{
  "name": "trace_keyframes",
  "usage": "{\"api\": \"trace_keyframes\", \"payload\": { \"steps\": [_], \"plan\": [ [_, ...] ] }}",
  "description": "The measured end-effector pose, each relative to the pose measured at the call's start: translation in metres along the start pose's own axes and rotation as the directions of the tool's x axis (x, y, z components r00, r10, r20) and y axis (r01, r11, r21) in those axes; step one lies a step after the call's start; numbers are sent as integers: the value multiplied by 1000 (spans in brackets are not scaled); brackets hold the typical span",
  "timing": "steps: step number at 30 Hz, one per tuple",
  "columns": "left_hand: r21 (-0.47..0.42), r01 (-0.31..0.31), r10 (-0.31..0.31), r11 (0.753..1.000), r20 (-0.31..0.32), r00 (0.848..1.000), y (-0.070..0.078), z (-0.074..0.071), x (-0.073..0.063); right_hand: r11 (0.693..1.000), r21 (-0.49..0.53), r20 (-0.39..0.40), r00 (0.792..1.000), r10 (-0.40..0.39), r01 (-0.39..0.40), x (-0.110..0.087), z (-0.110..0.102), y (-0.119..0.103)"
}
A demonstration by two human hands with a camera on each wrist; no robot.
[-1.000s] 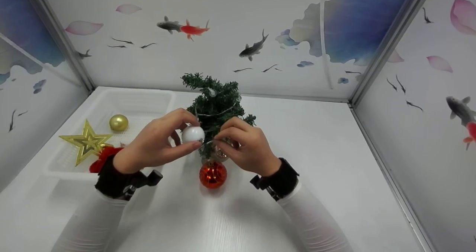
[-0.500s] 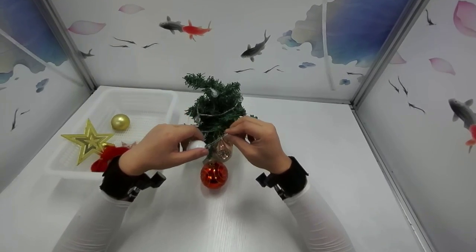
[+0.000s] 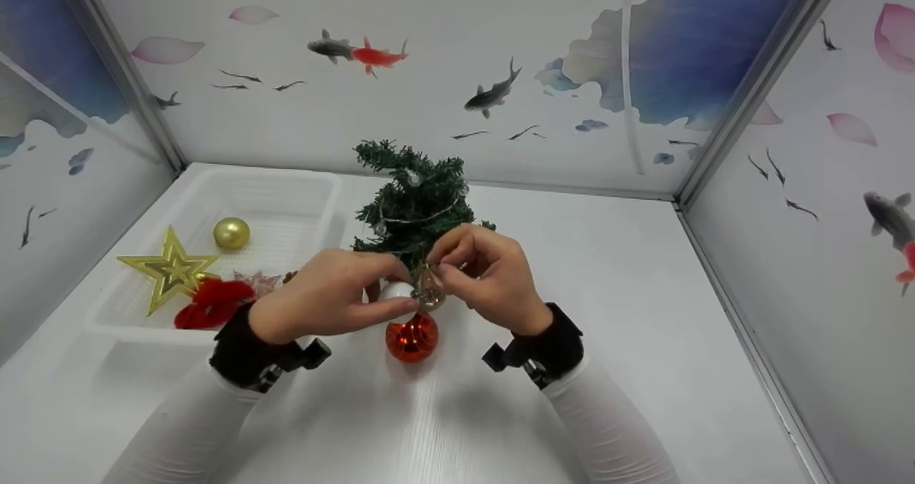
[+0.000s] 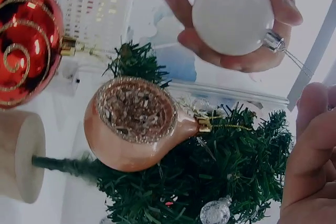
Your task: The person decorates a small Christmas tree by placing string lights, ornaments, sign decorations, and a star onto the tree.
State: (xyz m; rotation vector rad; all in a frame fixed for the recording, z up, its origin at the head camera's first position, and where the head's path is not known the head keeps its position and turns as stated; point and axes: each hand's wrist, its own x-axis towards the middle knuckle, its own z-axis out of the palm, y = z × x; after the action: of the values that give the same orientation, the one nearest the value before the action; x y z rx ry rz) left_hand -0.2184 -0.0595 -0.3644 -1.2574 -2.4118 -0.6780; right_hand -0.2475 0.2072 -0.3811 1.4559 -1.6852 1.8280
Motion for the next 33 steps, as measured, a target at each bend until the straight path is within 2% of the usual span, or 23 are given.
{"api": "trace_keyframes", "payload": {
  "steps": [2, 8, 12, 19, 27, 33],
  "plan": [
    [-13, 1, -1, 1000, 4, 1000, 1, 4, 2, 999, 25, -10, 1000, 22, -22, -1, 1, -1],
    [-25, 13, -14, 1000, -10, 1000, 4, 11, 3, 997, -48, -51, 997, 57, -59, -1, 1, -3],
    [-58, 16, -18, 998, -30, 999, 5, 14, 4, 995, -53, -59, 995, 79, -82, 1, 1, -5],
    [-119, -49, 37, 992, -103, 994, 3, 23, 9, 993, -57, -44, 994, 101, -103, 1, 0, -8],
    [-225, -104, 51, 969, -227, 973, 5, 24, 12, 991, -72, -28, 993, 111, -113, 0, -1, -10],
    [-280, -124, 55, 952, -242, 969, 5, 25, 13, 992, -68, 1, 994, 106, -106, 0, 0, -11]
  ]
}}
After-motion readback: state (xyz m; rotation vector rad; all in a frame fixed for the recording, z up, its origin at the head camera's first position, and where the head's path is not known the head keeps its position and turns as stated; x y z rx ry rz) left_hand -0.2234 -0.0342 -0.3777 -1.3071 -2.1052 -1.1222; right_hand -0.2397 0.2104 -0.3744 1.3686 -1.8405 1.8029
